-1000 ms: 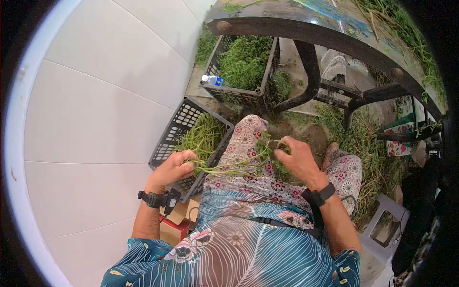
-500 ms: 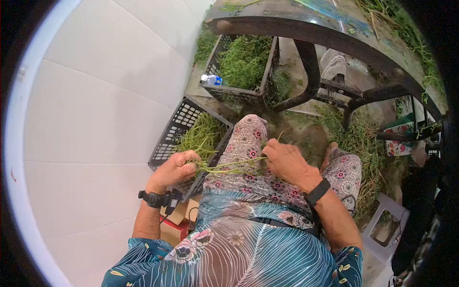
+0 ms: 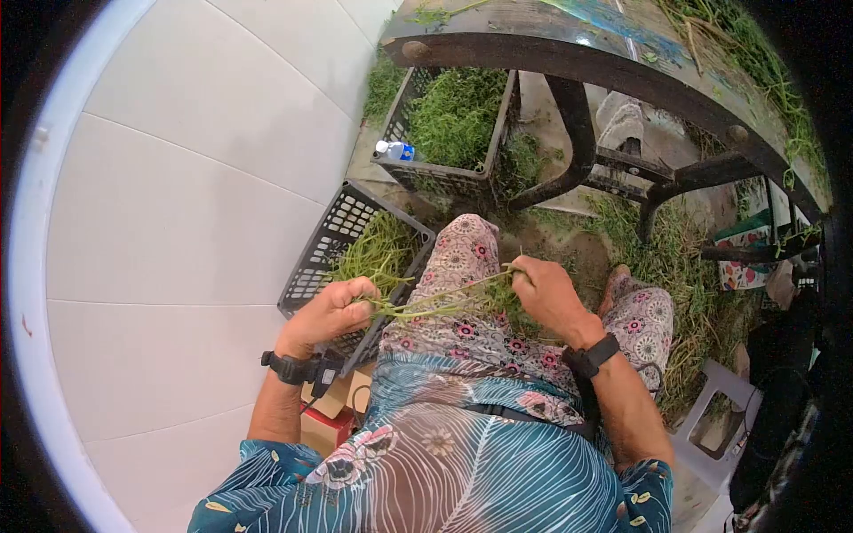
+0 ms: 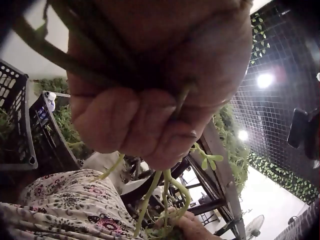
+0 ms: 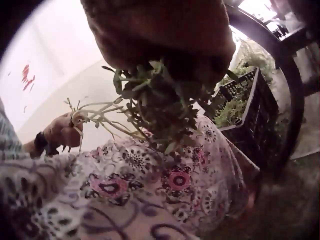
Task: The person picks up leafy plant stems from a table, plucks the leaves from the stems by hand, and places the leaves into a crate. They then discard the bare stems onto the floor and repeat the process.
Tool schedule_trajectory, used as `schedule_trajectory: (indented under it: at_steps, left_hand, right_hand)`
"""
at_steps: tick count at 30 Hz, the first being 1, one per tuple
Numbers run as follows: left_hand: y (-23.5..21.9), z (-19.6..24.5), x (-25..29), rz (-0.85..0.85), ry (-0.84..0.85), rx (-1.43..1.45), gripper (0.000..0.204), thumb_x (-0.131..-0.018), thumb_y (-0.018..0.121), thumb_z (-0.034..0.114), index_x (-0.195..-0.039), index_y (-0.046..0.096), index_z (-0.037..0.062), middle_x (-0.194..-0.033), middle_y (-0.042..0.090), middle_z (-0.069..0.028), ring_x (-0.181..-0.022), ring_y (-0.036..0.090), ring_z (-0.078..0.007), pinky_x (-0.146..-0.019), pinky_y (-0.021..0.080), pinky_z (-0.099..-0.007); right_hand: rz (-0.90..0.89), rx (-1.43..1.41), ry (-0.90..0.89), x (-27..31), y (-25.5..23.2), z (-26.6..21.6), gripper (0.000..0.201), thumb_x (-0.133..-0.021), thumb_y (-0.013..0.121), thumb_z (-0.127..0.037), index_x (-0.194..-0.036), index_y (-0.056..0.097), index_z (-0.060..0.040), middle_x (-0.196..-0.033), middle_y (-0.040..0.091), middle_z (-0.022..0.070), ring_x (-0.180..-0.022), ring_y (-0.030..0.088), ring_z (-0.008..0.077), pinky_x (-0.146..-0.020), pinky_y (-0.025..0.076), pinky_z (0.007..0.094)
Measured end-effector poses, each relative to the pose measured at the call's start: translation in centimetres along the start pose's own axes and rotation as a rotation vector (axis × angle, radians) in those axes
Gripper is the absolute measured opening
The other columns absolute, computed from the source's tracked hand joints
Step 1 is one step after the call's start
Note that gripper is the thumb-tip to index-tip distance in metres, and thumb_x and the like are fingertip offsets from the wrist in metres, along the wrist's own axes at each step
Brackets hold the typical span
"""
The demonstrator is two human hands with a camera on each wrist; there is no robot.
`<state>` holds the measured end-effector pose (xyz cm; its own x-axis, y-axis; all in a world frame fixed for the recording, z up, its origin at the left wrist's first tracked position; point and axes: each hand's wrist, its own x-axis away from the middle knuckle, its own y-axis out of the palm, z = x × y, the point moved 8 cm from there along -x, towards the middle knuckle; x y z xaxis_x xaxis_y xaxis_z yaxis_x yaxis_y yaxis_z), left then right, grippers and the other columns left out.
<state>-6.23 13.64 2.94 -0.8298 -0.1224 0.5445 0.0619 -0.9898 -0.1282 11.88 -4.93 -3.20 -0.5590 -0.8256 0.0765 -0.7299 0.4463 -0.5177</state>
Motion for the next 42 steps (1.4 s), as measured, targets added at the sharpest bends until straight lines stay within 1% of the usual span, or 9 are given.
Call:
schedule_trajectory:
  at_steps: [5, 8, 11, 17, 21, 29, 33, 36, 42]
  left_hand:
    - [-0.6, 0.1, 0.1, 0.054, 0.027, 0.091, 0.012, -0.087, 0.049, 0.014, -0.095, 0.05, 0.0045, -0.062, 0.036, 0.0077, -0.053, 0.031, -0.003, -0.047, 0.025, -0.0191]
    - [-2.8, -1.2, 1.1, 0.124, 0.013, 0.12, 0.013, -0.087, 0.052, 0.014, -0.098, 0.049, 0.0069, -0.06, 0.032, 0.0085, -0.051, 0.029, -0.0046, -0.046, 0.023, -0.0205]
    - [-3.0, -1.7, 1.2, 0.163, -0.043, 0.133, 0.013, -0.088, 0.052, 0.016, -0.099, 0.049, 0.0087, -0.06, 0.032, 0.0095, -0.05, 0.029, -0.0038, -0.046, 0.022, -0.0197]
    - [-2.8, -2.1, 0.9, 0.145, -0.084, 0.085, 0.013, -0.089, 0.053, 0.018, -0.099, 0.049, 0.0091, -0.061, 0.033, 0.0094, -0.051, 0.029, -0.0036, -0.046, 0.022, -0.0196]
    - [-2.9, -1.5, 1.2, 0.182, -0.05, 0.163, 0.013, -0.09, 0.053, 0.019, -0.098, 0.05, 0.0094, -0.062, 0.033, 0.0092, -0.051, 0.029, -0.0038, -0.046, 0.022, -0.0198]
    - [-3.0, -1.3, 1.3, 0.189, -0.025, 0.163, 0.009, -0.089, 0.05, 0.013, -0.096, 0.05, 0.0085, -0.061, 0.033, 0.0091, -0.051, 0.03, -0.0021, -0.044, 0.021, -0.0183]
    - [-2.3, -0.9, 0.8, 0.144, 0.007, 0.187, 0.009, -0.089, 0.05, 0.012, -0.096, 0.049, 0.0079, -0.061, 0.033, 0.0093, -0.05, 0.029, -0.0019, -0.043, 0.021, -0.0182]
    - [-2.1, -0.4, 0.8, 0.15, -0.001, 0.188, 0.008, -0.089, 0.05, 0.011, -0.096, 0.049, 0.0076, -0.061, 0.033, 0.0093, -0.049, 0.029, -0.0018, -0.043, 0.021, -0.0181]
    - [-2.4, -0.5, 0.6, 0.163, 0.011, 0.147, 0.008, -0.089, 0.05, 0.014, -0.095, 0.049, 0.008, -0.06, 0.033, 0.0096, -0.049, 0.029, -0.0018, -0.043, 0.021, -0.0178]
  right_hand:
    - [0.11, -0.212, 0.25, -0.4, -0.9, 5.9, 0.025, -0.08, 0.046, -0.015, -0.096, 0.06, -0.0014, -0.085, 0.061, 0.0217, -0.076, 0.059, 0.0355, -0.068, 0.045, 0.0417]
    - [0.293, -0.49, 0.533, 1.3, -4.2, 8.7, 0.025, -0.082, 0.048, -0.017, -0.096, 0.06, 0.0, -0.088, 0.063, 0.0181, -0.08, 0.06, 0.0282, -0.069, 0.046, 0.0386]
    - [0.234, -0.322, 0.291, 0.6, -5.4, 6.5, 0.026, -0.082, 0.052, -0.019, -0.098, 0.059, 0.0007, -0.088, 0.063, 0.0149, -0.082, 0.059, 0.0211, -0.069, 0.045, 0.036]
    - [-0.2, -0.059, 0.042, 0.6, 0.8, -0.4, 0.024, -0.078, 0.057, -0.017, -0.097, 0.06, -0.0041, -0.095, 0.062, 0.0146, -0.086, 0.059, 0.0314, -0.074, 0.046, 0.0389]
    - [-0.2, 0.135, -0.208, 0.7, 4.2, -1.9, 0.024, -0.076, 0.062, -0.019, -0.098, 0.06, -0.0098, -0.09, 0.058, 0.0132, -0.085, 0.057, 0.0339, -0.073, 0.046, 0.0425]
    - [-0.093, 0.085, -0.3, 0.8, 3.5, -2.8, 0.021, -0.076, 0.062, -0.013, -0.094, 0.057, -0.0058, -0.086, 0.054, 0.0143, -0.08, 0.056, 0.0353, -0.069, 0.046, 0.0432]
    - [-0.009, 0.114, -0.203, 0.7, 2.1, -2.7, 0.018, -0.077, 0.059, -0.013, -0.093, 0.055, -0.0051, -0.083, 0.055, 0.0179, -0.078, 0.056, 0.0372, -0.069, 0.046, 0.045]
    - [-0.098, 0.103, -0.123, 0.7, 2.4, -2.1, 0.016, -0.079, 0.055, -0.013, -0.092, 0.056, -0.0055, -0.08, 0.056, 0.0192, -0.076, 0.056, 0.0374, -0.069, 0.046, 0.0451]
    - [-0.269, 0.22, -0.301, 1.7, 3.0, -2.6, 0.022, -0.079, 0.056, -0.01, -0.1, 0.057, -0.0044, -0.086, 0.055, 0.014, -0.082, 0.054, 0.0337, -0.071, 0.045, 0.0422]
